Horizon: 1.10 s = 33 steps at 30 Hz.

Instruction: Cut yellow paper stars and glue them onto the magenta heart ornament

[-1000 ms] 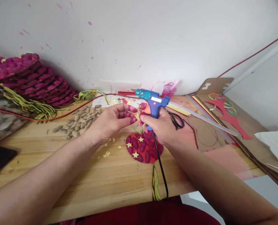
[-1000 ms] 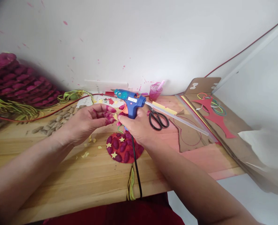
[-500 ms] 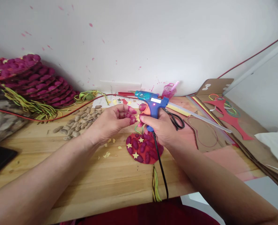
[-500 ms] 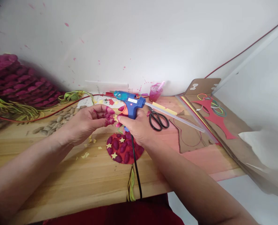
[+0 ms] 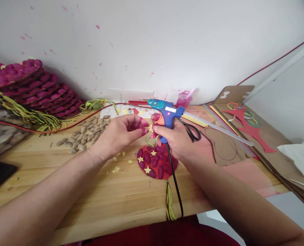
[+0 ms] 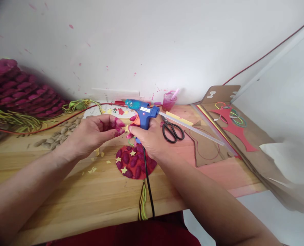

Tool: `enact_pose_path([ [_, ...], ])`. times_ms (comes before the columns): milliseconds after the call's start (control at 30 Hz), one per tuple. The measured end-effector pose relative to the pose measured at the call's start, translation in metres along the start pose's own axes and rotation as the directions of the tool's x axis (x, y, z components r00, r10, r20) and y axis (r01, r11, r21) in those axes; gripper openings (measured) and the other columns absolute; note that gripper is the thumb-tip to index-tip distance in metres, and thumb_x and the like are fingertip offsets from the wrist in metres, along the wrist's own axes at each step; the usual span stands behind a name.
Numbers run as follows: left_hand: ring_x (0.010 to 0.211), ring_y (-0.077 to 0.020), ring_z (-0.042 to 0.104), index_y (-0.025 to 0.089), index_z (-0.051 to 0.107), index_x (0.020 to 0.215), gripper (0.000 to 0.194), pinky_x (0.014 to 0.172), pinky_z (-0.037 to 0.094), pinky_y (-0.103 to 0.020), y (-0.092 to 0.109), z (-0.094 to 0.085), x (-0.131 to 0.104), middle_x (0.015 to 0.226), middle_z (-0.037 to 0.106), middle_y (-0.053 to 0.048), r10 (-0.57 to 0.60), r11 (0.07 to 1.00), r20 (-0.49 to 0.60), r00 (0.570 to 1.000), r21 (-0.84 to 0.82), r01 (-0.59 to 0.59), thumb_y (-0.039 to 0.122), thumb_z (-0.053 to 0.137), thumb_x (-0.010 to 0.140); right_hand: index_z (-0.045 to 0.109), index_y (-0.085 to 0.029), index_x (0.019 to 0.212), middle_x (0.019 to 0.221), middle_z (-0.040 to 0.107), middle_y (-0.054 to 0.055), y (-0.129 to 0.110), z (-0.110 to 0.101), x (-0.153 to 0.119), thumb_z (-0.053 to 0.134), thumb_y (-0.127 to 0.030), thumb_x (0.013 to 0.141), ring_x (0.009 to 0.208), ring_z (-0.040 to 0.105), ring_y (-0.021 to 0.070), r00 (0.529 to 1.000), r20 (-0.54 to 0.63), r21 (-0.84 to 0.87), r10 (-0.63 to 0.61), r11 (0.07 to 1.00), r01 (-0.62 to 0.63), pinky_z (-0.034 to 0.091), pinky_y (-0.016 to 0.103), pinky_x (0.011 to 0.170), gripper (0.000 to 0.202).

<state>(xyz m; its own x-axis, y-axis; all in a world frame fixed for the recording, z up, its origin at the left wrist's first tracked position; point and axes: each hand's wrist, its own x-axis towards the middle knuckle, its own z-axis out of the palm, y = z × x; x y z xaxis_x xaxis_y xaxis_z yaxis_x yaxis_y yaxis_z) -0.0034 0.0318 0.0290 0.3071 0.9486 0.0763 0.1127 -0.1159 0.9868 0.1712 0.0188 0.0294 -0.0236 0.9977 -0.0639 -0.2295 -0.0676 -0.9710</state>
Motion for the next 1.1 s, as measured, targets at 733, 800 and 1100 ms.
enact_pose_path([
  [733, 0.075, -0.0158, 0.063, 0.018, 0.069, 0.089, 0.018, 0.07, 0.051, -0.029, 0.0025, -0.0004, -0.0008, 0.085, 0.072, -0.003, 0.052, 0.985, 0.016, 0.999, 0.166, -0.054, 0.034, 0.07, 0.08, 0.061, -0.018, 0.09, 0.063, 0.065, -0.004, 0.0004, 0.0016, -0.0002, 0.077, -0.021, 0.063, 0.05, 0.062, 0.0112, 1.0, -0.019, 0.005, 0.007, 1.0, -0.006, 0.041, 0.018, 0.038, 0.032],
  [800, 0.077, -0.0165, 0.064, 0.019, 0.069, 0.09, 0.018, 0.072, 0.051, -0.03, 0.0018, -0.0011, -0.0008, 0.086, 0.073, -0.004, 0.041, 0.988, 0.02, 0.999, 0.148, -0.043, 0.034, 0.07, 0.08, 0.06, -0.019, 0.088, 0.062, 0.064, -0.005, -0.0001, 0.0017, -0.0006, 0.077, -0.021, 0.063, 0.05, 0.062, 0.0113, 1.0, -0.017, 0.004, 0.009, 1.0, -0.009, 0.041, 0.018, 0.039, 0.03],
  [1100, 0.078, -0.0182, 0.067, 0.021, 0.071, 0.09, 0.017, 0.074, 0.053, -0.032, -0.001, -0.0035, 0.0004, 0.087, 0.075, -0.004, 0.019, 0.99, 0.029, 0.999, 0.137, -0.023, 0.036, 0.069, 0.081, 0.06, -0.019, 0.092, 0.064, 0.064, -0.004, -0.003, 0.002, -0.0011, 0.079, -0.023, 0.062, 0.051, 0.062, 0.0119, 0.999, 0.013, 0.005, 0.032, 0.999, -0.032, 0.038, 0.018, 0.037, 0.036],
])
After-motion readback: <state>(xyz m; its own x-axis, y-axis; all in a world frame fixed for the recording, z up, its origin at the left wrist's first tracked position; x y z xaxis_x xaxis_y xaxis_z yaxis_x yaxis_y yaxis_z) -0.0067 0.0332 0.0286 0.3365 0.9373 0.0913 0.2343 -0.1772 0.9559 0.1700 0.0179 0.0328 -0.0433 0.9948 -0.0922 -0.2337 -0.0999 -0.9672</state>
